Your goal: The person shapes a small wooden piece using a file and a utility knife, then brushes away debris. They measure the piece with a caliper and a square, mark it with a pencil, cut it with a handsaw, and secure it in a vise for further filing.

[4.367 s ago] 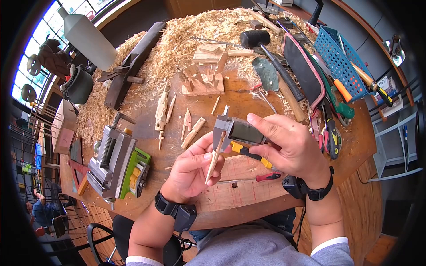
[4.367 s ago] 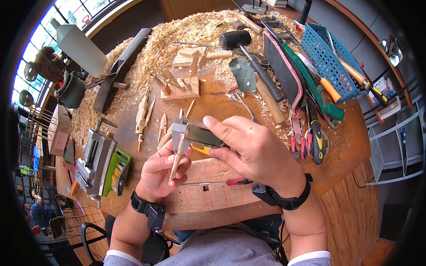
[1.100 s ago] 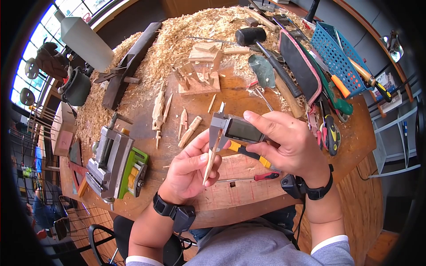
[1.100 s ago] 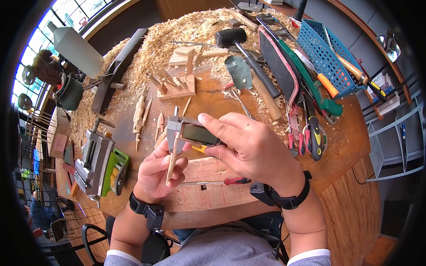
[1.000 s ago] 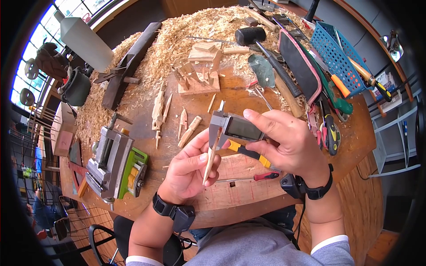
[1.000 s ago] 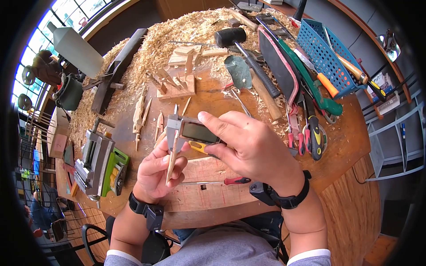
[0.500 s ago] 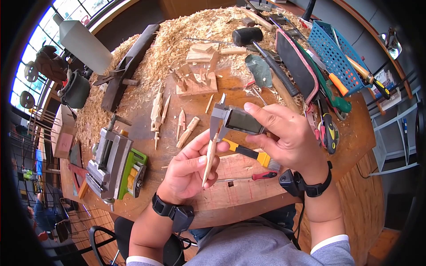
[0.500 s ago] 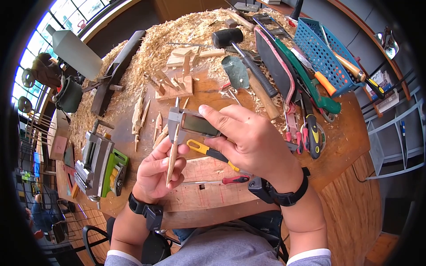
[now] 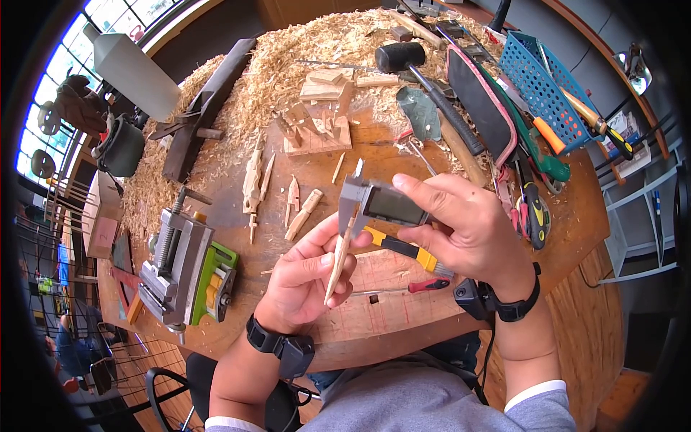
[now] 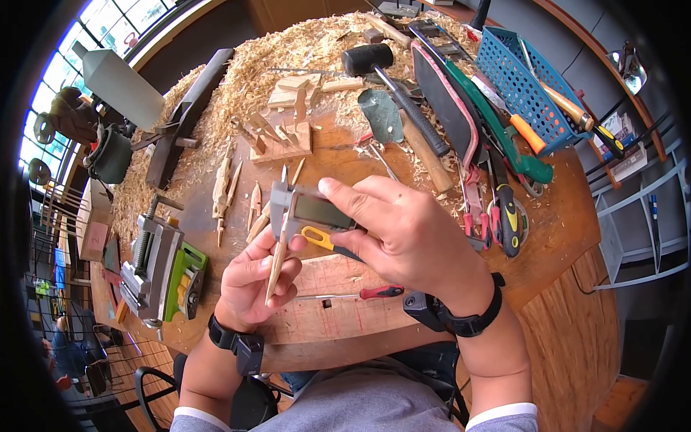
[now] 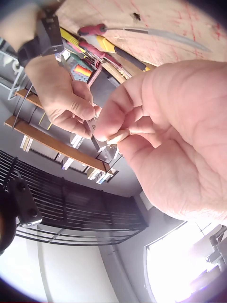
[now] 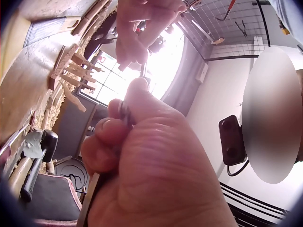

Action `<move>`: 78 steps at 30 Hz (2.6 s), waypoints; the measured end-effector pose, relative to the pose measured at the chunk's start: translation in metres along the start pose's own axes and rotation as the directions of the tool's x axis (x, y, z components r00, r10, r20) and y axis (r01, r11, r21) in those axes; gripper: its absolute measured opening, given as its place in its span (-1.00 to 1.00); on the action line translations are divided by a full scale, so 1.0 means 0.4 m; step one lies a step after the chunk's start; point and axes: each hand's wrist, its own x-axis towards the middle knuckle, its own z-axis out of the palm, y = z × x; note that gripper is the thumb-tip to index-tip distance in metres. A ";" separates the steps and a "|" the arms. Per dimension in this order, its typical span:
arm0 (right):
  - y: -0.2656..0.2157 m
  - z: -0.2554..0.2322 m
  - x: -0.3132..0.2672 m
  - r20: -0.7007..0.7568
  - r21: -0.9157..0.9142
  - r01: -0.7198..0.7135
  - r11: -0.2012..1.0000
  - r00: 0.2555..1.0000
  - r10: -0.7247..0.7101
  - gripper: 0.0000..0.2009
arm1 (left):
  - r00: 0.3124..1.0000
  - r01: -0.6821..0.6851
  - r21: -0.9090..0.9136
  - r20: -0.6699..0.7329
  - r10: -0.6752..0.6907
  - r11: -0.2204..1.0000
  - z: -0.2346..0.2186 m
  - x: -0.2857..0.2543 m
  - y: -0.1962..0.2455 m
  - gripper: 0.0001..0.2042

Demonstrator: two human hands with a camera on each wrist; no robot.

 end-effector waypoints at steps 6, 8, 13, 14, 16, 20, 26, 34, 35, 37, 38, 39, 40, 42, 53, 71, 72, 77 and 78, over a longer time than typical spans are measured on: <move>-0.006 0.000 0.000 0.019 0.015 -0.022 1.000 1.000 0.021 -0.46 | 1.000 0.005 -0.042 0.011 -0.005 0.999 -0.001 -0.003 -0.003 -0.39; -0.005 0.000 0.001 0.025 0.025 -0.033 0.999 0.999 0.033 -0.47 | 1.000 0.004 -0.043 0.011 -0.004 0.999 -0.004 -0.002 -0.003 -0.39; -0.001 0.002 0.000 0.047 0.078 -0.083 0.993 0.996 0.079 -0.48 | 1.000 0.013 -0.041 0.001 -0.013 0.999 -0.003 -0.002 0.000 -0.39; 0.002 0.006 -0.001 0.034 0.082 -0.073 0.994 0.997 0.070 -0.48 | 1.000 0.012 -0.040 0.006 -0.012 0.999 -0.002 -0.001 0.000 -0.39; 0.006 0.010 -0.003 0.021 0.086 -0.063 0.994 0.998 0.061 -0.48 | 1.000 0.011 -0.038 0.010 -0.010 0.999 -0.003 -0.001 0.001 -0.39; -0.005 0.012 -0.003 0.025 0.186 -0.098 0.978 0.995 0.095 -0.43 | 1.000 -0.028 0.009 0.013 0.028 1.000 -0.013 0.001 0.000 -0.40; -0.006 0.019 0.000 -0.078 0.254 -0.222 0.942 0.966 0.248 -0.49 | 0.989 -0.149 0.116 0.014 0.149 0.982 0.005 0.005 -0.013 -0.57; -0.028 0.016 0.004 -0.062 0.259 -0.267 0.928 0.955 0.292 -0.52 | 0.966 -0.257 0.189 0.086 0.245 0.948 0.008 0.018 -0.027 -0.73; -0.026 0.017 0.004 -0.065 0.286 -0.274 0.918 0.950 0.304 -0.52 | 0.959 -0.282 0.216 0.088 0.269 0.935 0.008 0.022 -0.028 -0.75; -0.022 0.022 0.002 -0.068 0.312 -0.278 0.908 0.947 0.313 -0.52 | 0.951 -0.309 0.241 0.093 0.295 0.920 0.008 0.022 -0.029 -0.77; -0.019 0.025 0.001 -0.074 0.336 -0.273 0.902 0.946 0.314 -0.51 | 0.948 -0.318 0.253 0.080 0.307 0.914 0.008 0.018 -0.030 -0.76; -0.016 0.028 0.000 -0.080 0.358 -0.268 0.895 0.946 0.315 -0.50 | 0.945 -0.326 0.265 0.067 0.320 0.908 0.009 0.015 -0.032 -0.75; -0.015 0.032 -0.001 -0.080 0.355 -0.267 0.896 0.946 0.314 -0.50 | 0.945 -0.328 0.263 0.069 0.321 0.908 0.009 0.013 -0.033 -0.75; -0.016 0.040 -0.002 -0.022 0.421 -0.321 0.848 0.931 0.364 -0.46 | 0.940 -0.341 0.193 0.081 0.331 0.920 0.009 0.010 -0.037 -0.74; -0.018 0.055 -0.013 0.266 0.635 -0.450 0.628 0.891 0.368 -0.36 | 0.978 -0.207 0.135 0.003 0.209 0.969 0.028 -0.013 -0.041 -0.77; -0.013 0.014 0.006 -0.023 0.271 -0.160 0.949 0.985 0.173 -0.52 | 0.998 0.030 0.037 -0.057 -0.028 0.999 0.027 -0.007 -0.014 -0.46; -0.018 0.011 0.007 -0.043 0.229 -0.156 0.961 0.985 0.170 -0.51 | 0.999 0.031 0.027 -0.032 -0.030 0.999 0.019 -0.005 -0.011 -0.46; -0.019 0.005 0.001 -0.048 0.111 -0.170 0.979 0.983 0.176 -0.47 | 1.000 -0.010 -0.016 -0.025 0.010 1.000 0.014 -0.005 -0.009 -0.47; -0.015 0.006 0.000 -0.068 0.094 -0.164 0.982 0.983 0.171 -0.47 | 1.000 -0.015 -0.031 -0.019 0.015 0.999 0.012 -0.005 -0.009 -0.48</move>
